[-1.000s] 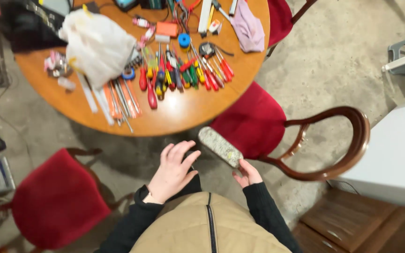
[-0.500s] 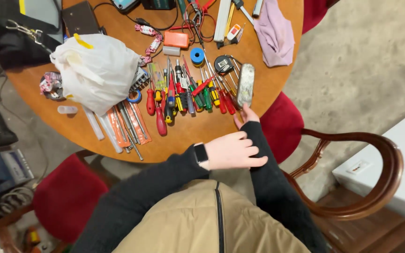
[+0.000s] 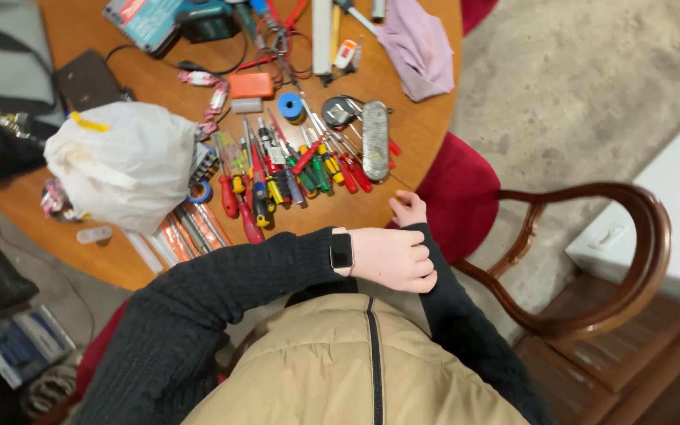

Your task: The person repeatedly picks up various tools from a white shelf and places them on a round wooden table. The person handles screwdrivers, a metal file, and a small green tool one by one, moving them from the shelf to the table.

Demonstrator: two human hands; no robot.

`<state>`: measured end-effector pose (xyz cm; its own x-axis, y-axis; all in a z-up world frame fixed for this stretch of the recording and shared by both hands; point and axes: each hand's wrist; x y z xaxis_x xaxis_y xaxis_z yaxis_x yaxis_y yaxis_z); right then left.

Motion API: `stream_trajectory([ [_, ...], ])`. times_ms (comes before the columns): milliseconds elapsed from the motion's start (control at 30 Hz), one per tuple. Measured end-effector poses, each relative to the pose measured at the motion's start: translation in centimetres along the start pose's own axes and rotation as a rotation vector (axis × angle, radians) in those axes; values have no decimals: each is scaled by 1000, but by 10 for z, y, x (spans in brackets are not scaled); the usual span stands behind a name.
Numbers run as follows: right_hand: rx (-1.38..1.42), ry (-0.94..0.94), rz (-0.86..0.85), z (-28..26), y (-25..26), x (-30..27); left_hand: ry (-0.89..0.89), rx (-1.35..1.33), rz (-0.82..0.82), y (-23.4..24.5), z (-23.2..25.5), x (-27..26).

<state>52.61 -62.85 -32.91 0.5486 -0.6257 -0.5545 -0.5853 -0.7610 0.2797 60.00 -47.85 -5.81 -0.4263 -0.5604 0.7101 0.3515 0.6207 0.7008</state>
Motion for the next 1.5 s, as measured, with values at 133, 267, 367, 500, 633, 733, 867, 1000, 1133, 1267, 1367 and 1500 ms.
stream_trajectory([
  [133, 169, -52, -14, -26, 55, -87, -117, -67, -6, 3, 2, 27],
  [267, 343, 163, 36, -8, 107, -146, -268, -203, -55, -31, 29, 39],
  [367, 332, 554, 57, -97, 140, -256, -376, -232, -92, -76, 55, 39],
  [500, -351, 1152, 215, -131, 160, -351, -205, 567, -810, -77, 125, 100],
  [633, -293, 1103, 361, -78, 197, -411, -205, 764, -977, -108, 266, 217],
  [733, -229, 1035, 473, -27, 219, -471, -172, 955, -1143, -111, 338, 241],
  [867, -157, 943, 647, 43, 246, -550, -118, 1228, -1302, -121, 433, 253],
  [1000, -67, 839, 840, 106, 254, -626, -282, 1151, -1187, -121, 517, 266],
  [1133, -81, 695, 1048, 147, 252, -702, -566, 849, -935, -124, 587, 269],
  [1267, -155, 574, 1339, 180, 239, -754, -867, 521, -697, -130, 640, 265],
  [1367, -210, 416, 1531, 196, 231, -786, -1089, 252, -545, -136, 672, 268],
  [1500, -192, 226, 1712, 225, 215, -817, -1322, -115, -362, -144, 710, 283],
])
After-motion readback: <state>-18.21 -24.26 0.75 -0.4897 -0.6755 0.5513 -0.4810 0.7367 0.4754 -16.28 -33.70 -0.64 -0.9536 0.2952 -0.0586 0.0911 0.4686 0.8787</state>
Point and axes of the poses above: each hand's wrist, its own x-axis towards the middle knuckle, its own y-axis out of the back of the hand, z = x × y
